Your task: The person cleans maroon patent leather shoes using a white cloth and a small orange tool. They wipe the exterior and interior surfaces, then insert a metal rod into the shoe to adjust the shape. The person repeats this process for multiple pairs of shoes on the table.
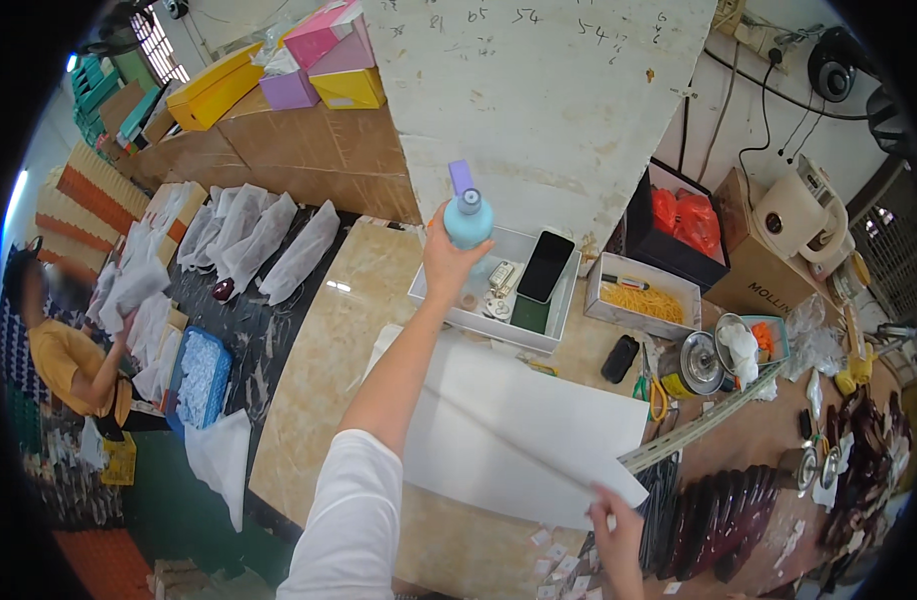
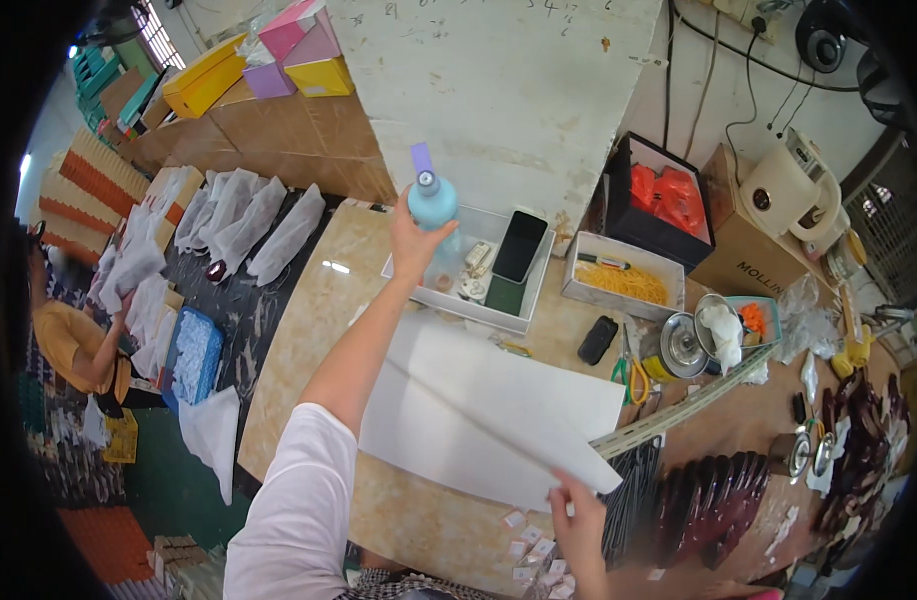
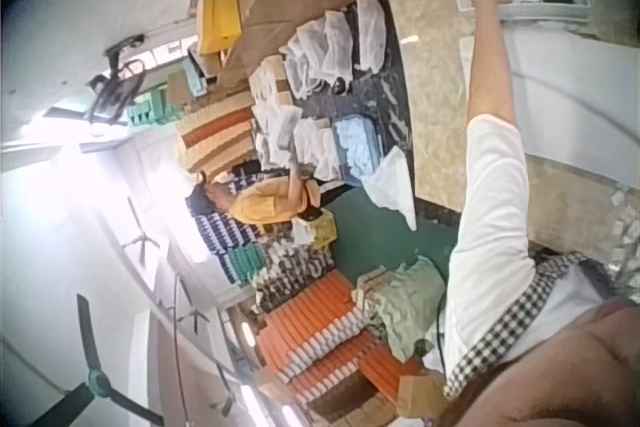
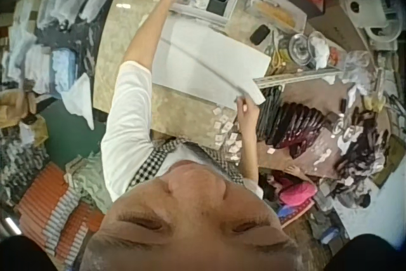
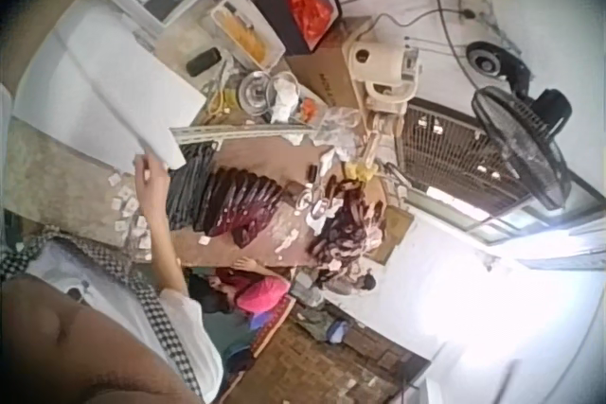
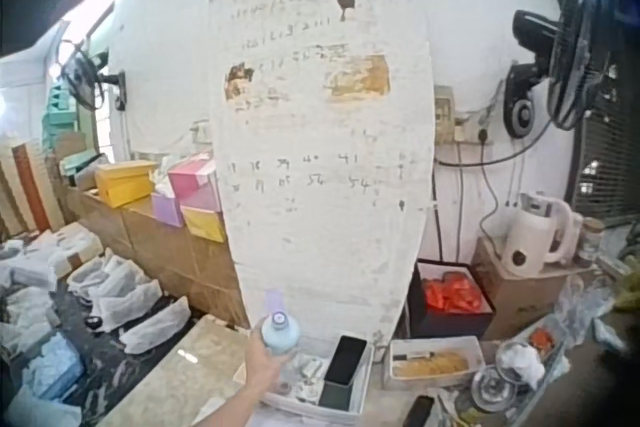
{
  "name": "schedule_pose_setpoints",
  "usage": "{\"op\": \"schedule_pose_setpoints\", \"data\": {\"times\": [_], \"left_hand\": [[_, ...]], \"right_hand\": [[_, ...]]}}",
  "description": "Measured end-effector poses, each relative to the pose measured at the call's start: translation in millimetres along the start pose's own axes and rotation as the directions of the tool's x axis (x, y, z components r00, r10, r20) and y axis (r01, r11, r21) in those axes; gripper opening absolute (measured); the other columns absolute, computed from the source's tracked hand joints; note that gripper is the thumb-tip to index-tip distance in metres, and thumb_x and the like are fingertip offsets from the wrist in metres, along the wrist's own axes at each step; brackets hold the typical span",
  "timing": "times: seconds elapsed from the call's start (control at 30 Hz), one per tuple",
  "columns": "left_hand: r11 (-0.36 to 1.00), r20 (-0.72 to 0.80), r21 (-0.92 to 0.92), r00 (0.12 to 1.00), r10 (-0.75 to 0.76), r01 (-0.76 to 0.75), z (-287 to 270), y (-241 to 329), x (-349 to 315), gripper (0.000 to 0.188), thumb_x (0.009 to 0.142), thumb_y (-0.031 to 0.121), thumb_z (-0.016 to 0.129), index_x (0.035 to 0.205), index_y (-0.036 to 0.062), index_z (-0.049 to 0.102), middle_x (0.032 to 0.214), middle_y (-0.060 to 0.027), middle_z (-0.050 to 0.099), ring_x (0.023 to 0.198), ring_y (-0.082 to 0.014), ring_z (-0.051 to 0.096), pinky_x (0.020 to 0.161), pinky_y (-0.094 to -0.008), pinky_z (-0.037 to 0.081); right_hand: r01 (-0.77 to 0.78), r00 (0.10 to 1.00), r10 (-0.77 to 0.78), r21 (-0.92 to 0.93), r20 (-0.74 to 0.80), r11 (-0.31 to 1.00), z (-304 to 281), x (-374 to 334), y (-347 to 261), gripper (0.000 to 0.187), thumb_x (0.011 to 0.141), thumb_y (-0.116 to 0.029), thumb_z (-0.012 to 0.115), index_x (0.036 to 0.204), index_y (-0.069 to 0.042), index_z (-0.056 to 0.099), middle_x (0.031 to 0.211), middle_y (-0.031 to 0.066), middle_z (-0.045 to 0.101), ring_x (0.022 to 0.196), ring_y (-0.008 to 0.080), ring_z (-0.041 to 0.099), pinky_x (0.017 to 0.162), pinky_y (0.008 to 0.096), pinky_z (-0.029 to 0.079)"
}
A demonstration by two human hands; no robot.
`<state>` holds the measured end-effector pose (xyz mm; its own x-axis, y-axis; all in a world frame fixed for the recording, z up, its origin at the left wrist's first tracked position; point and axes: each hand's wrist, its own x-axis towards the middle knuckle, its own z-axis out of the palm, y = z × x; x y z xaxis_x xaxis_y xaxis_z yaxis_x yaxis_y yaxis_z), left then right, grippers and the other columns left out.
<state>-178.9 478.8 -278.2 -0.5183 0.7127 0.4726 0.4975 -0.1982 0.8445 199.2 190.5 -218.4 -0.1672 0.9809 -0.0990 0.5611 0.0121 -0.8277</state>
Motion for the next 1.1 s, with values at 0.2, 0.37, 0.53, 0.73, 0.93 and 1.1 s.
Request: {"op": "schedule_pose_setpoints", "data": {"times": [0.2, 0.37, 0.53, 0.73, 0.93, 1.1], "left_hand": [[0.998, -0.033, 0.038, 0.998, -0.048, 0.05, 12.3, -44.1, 2.5, 0.096, 0.06, 0.026, 0.089, 0.138, 0.0028, 0.04, 0.127, -0.0182, 0.052, 0.119, -0.0338, 0.051, 0.099, -0.0401, 0.043], [0.944, -0.088, 0.288, 0.986, -0.142, 0.161, -13.4, -44.5, -4.4, 0.093, 0.068, 0.031, 0.084, 0.142, 0.0028, 0.036, 0.124, -0.0188, 0.051, 0.111, -0.032, 0.052, 0.09, -0.0396, 0.044], [0.863, 0.494, -0.243, 0.822, -0.283, 0.443, -44.1, 59.3, -121.1, 0.029, 0.095, 0.02, 0.056, 0.121, 0.005, 0.058, 0.08, -0.0035, 0.065, 0.067, -0.0123, 0.061, 0.062, -0.0257, 0.05], [0.312, 0.981, -0.192, 0.174, 0.087, 0.93, -162.0, 251.0, -309.2, 0.071, 0.099, 0.02, 0.051, 0.155, 0.016, 0.007, 0.133, -0.0064, 0.058, 0.079, -0.0136, 0.064, 0.068, -0.0299, 0.056], [-0.036, 0.953, -0.258, 0.26, 0.156, 0.966, -215.5, 298.8, -355.5, 0.093, 0.093, 0.044, 0.058, 0.154, 0.0196, -0.007, 0.143, -0.016, 0.043, 0.074, -0.0153, 0.061, 0.067, -0.0303, 0.057], [-0.098, 0.94, -0.171, 0.192, 0.282, 0.98, -234.1, 315.4, -363.2, 0.097, 0.09, 0.058, 0.052, 0.153, 0.02, -0.012, 0.151, -0.0164, 0.03, 0.071, -0.0169, 0.06, 0.056, -0.0289, 0.057]], "right_hand": [[-0.149, 0.981, 0.154, -0.049, 0.12, 0.988, 4.2, -87.3, 63.6, 0.029, 0.098, -0.018, 0.058, 0.124, -0.006, 0.062, 0.085, 0.0147, 0.066, 0.067, 0.0211, 0.062, 0.058, 0.0317, 0.048], [0.07, 0.987, -0.051, -0.122, 0.153, 0.99, 15.5, -104.3, 52.3, 0.025, 0.097, -0.012, 0.055, 0.119, -0.003, 0.064, 0.087, 0.016, 0.066, 0.071, 0.0255, 0.063, 0.062, 0.036, 0.051], [-0.134, 0.978, 0.125, 0.044, 0.167, 0.99, 18.3, -131.2, 41.1, 0.03, 0.096, -0.014, 0.056, 0.124, -0.003, 0.06, 0.106, 0.0158, 0.067, 0.089, 0.0247, 0.066, 0.073, 0.0364, 0.054], [-0.326, 0.943, 0.083, 0.846, 0.322, 0.422, 24.7, -102.0, -20.7, 0.069, 0.098, -0.052, 0.038, 0.14, 0.003, 0.04, 0.133, 0.0165, 0.053, 0.122, 0.0258, 0.051, 0.099, 0.0381, 0.044], [-0.496, 0.821, -0.054, 0.757, 0.569, 0.426, 30.0, -139.6, -87.0, 0.064, 0.099, -0.047, 0.036, 0.135, 0.006, 0.045, 0.125, 0.0202, 0.058, 0.116, 0.0283, 0.056, 0.101, 0.0393, 0.043], [-0.401, 0.799, -0.135, 0.687, 0.586, 0.606, 4.1, -174.1, -115.0, 0.048, 0.103, -0.028, 0.038, 0.138, 0.005, 0.044, 0.127, 0.0189, 0.058, 0.117, 0.0247, 0.056, 0.1, 0.0343, 0.044]]}}
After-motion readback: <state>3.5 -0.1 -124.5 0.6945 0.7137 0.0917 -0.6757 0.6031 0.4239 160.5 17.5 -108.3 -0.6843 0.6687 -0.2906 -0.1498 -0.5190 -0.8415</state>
